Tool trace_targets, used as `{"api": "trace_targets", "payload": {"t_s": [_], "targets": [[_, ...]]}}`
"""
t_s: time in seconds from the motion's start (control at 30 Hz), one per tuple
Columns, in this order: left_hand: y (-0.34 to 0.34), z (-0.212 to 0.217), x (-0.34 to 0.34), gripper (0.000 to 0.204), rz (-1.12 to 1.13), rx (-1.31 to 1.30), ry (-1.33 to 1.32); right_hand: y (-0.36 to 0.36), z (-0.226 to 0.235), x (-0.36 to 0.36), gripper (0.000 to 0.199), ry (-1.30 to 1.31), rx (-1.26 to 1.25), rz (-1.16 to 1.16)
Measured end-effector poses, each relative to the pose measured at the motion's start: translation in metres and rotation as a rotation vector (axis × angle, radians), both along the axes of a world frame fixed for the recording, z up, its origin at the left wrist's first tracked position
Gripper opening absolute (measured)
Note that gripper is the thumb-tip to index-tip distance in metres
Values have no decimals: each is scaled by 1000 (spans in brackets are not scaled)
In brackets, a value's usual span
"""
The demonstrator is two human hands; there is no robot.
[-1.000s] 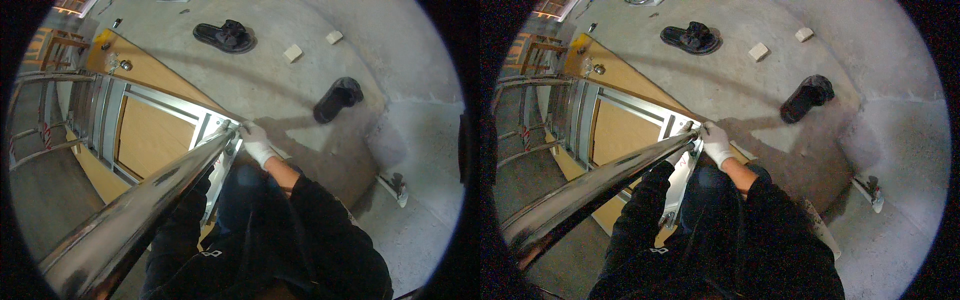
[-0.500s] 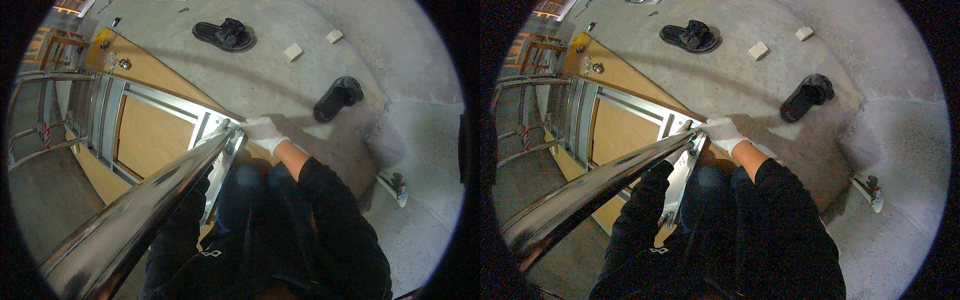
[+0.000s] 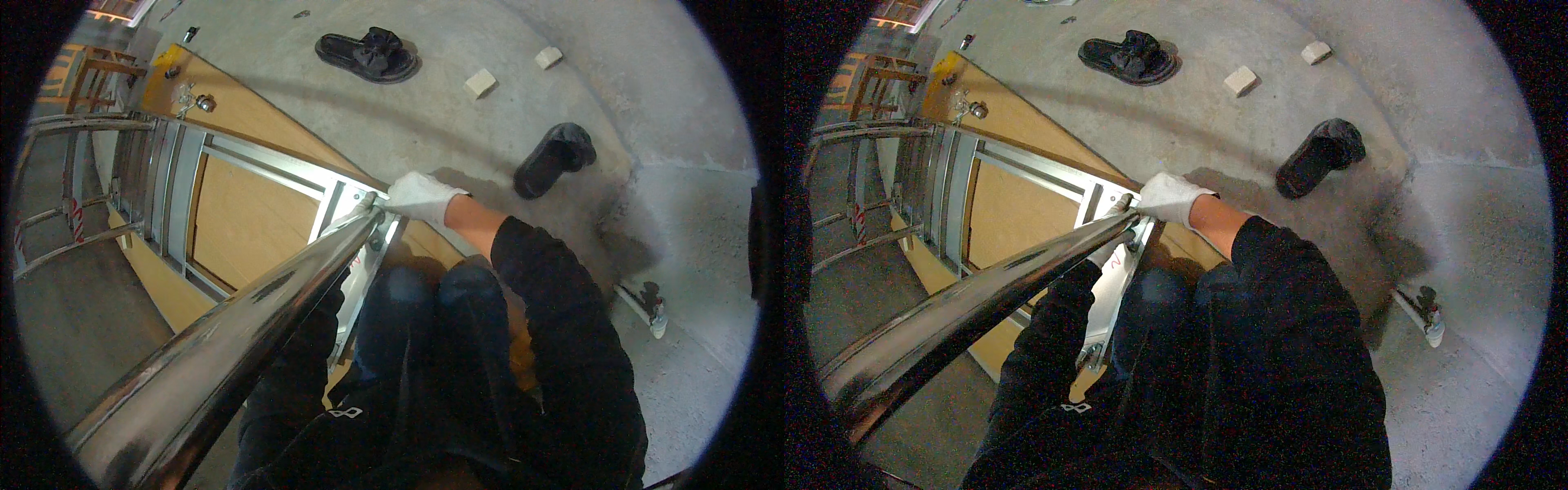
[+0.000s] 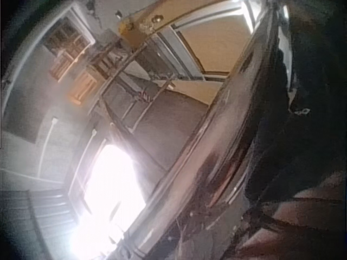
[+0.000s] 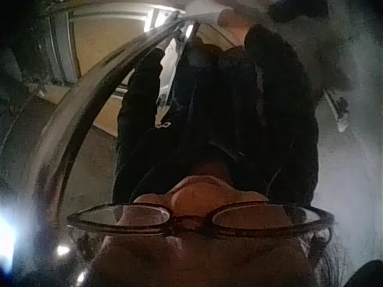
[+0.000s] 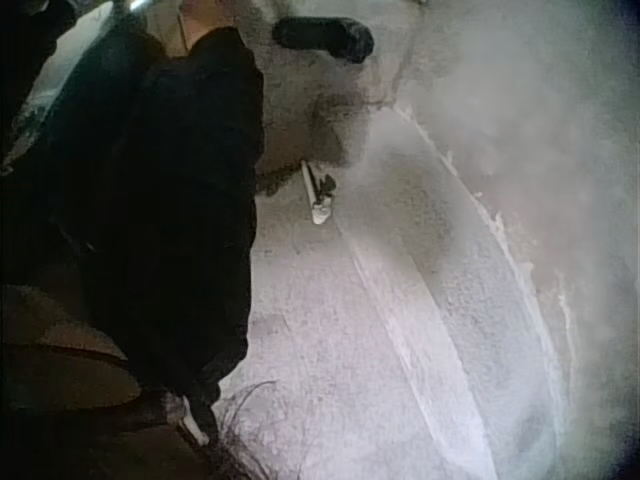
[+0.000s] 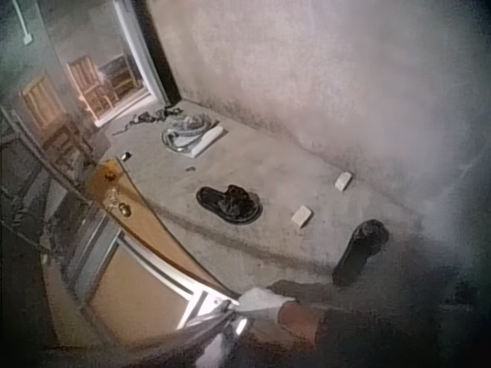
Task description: The person assembles a metal frame by inserting and tightening bolts at the joints. They work on multiple connection points, securing the frame pieces together.
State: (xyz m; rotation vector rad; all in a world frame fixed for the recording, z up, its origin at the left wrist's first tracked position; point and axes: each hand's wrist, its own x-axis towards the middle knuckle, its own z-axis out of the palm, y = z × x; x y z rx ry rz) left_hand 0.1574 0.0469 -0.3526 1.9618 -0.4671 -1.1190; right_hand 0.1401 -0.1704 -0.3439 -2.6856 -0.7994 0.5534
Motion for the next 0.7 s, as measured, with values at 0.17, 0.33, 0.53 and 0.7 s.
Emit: {"api": "trace_targets", "payload": {"t_s": [0.17, 0.33, 0.53, 0.7], "targets": [[6, -8, -2, 76, 98, -74, 40, 0, 14, 5, 19, 73, -9, 1], [36, -71, 14, 63, 255, -136, 407, 7, 26, 13, 21, 67, -19, 36], [6, -12, -7, 65, 387, -137, 306, 12, 26, 12, 25, 119, -22, -9], [9, -5, -9, 70, 211, -154, 43, 11, 26, 11, 20, 175, 38, -143]]}}
